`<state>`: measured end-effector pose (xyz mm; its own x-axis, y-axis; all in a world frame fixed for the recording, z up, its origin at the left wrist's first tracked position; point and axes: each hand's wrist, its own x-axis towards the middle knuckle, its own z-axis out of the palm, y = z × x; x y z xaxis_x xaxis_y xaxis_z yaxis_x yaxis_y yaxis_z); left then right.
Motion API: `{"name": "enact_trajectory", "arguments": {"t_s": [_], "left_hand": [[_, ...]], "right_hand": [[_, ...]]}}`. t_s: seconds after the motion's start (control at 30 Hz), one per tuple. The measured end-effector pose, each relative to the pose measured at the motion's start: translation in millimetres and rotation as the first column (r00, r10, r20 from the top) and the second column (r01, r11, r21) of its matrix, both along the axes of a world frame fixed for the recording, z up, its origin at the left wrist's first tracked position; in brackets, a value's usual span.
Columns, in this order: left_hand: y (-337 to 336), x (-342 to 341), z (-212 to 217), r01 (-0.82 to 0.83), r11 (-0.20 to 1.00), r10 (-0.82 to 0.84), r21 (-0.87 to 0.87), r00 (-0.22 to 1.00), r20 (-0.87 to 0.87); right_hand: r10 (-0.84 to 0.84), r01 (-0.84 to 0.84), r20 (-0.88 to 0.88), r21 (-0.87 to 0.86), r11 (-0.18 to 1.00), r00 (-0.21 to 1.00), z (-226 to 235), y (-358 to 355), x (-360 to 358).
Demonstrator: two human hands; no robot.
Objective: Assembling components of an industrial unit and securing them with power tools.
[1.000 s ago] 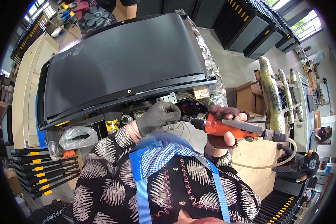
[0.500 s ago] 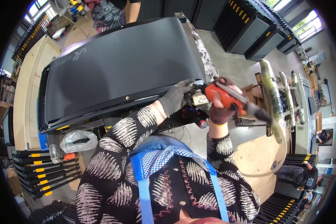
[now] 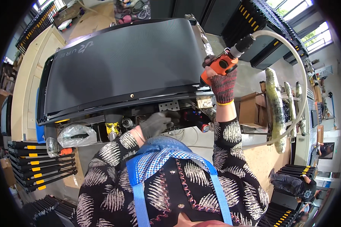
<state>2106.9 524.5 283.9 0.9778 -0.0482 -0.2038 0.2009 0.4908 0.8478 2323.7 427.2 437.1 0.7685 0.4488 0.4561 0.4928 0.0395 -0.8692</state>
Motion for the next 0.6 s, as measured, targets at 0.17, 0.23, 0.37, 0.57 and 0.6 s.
{"name": "enact_trajectory", "arguments": {"t_s": [0.17, 0.23, 0.37, 0.57, 0.6], "left_hand": [[19, -29, 10, -0.259, 0.949, 0.184, -0.179, 0.917, -0.353], [25, -37, 6, -0.278, 0.950, 0.205, -0.145, 0.899, -0.387], [26, -48, 1, -0.344, 0.905, 0.228, -0.251, 0.888, -0.398], [24, -51, 6, -0.349, 0.889, 0.243, -0.298, 0.909, -0.340], [23, -51, 7, -0.355, 0.887, 0.259, -0.296, 0.912, -0.318]], "right_hand": [[0.072, -0.050, -0.118, 0.179, 0.983, 0.990, -6, -4, 8], [0.112, -0.077, -0.140, 0.233, 0.969, 0.984, -14, -9, 18], [0.043, -0.044, -0.010, -0.026, 0.999, 0.999, -16, -11, 19], [0.339, -0.265, -0.297, 0.263, 0.928, 0.893, 2, -1, 24], [0.366, -0.290, -0.321, 0.261, 0.921, 0.874, 3, 1, 27]]}}
